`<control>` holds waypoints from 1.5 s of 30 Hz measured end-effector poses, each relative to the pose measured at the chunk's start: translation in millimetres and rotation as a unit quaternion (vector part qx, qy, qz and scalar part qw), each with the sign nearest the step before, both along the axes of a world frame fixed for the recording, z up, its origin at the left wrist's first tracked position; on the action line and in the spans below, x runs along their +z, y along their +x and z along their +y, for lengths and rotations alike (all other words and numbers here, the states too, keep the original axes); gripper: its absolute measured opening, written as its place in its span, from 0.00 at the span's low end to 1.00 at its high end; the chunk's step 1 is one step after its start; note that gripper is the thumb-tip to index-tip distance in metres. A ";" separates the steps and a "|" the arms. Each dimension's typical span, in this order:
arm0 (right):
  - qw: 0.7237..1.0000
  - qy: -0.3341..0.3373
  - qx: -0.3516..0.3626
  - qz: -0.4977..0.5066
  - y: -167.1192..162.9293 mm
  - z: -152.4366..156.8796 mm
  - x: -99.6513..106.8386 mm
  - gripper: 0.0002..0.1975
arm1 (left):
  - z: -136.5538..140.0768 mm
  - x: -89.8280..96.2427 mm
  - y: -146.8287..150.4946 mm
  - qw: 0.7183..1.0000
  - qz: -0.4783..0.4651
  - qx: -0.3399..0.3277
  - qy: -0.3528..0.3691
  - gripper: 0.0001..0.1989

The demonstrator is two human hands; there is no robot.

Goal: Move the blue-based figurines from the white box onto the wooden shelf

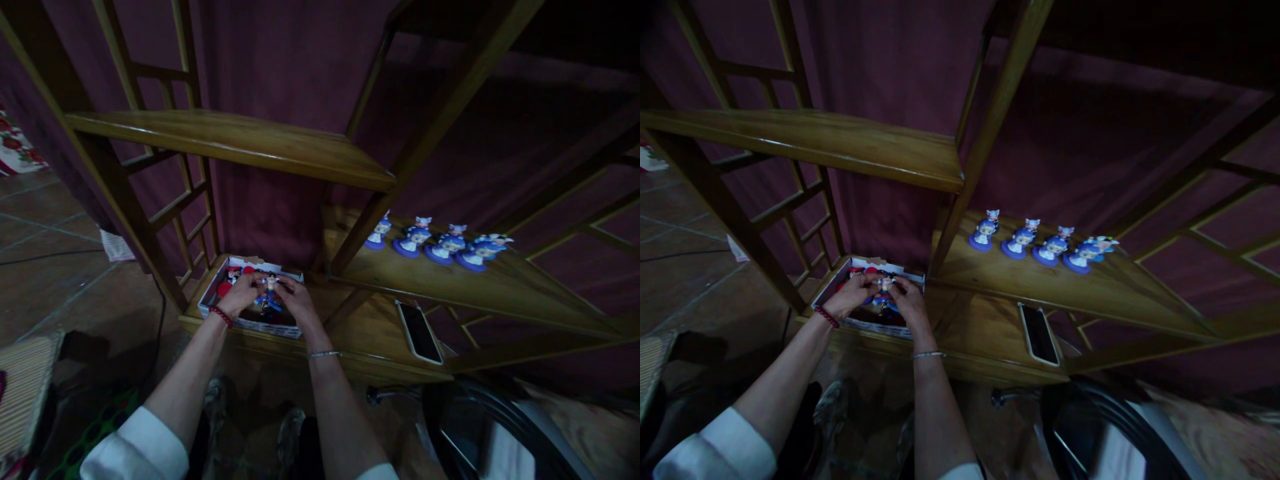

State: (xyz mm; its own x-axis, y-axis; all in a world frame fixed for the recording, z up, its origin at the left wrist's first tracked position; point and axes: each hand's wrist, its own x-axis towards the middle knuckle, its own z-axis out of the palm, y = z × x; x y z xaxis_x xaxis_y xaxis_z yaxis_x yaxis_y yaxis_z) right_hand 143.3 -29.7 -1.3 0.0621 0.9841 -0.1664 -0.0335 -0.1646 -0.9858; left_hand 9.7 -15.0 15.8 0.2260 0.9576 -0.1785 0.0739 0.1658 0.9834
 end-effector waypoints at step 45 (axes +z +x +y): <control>0.995 -0.008 -0.007 0.100 3.5 -7.7 2.8 0.17 | -2.2 -3.8 0.9 0.997 -0.073 -0.008 -0.003 0.20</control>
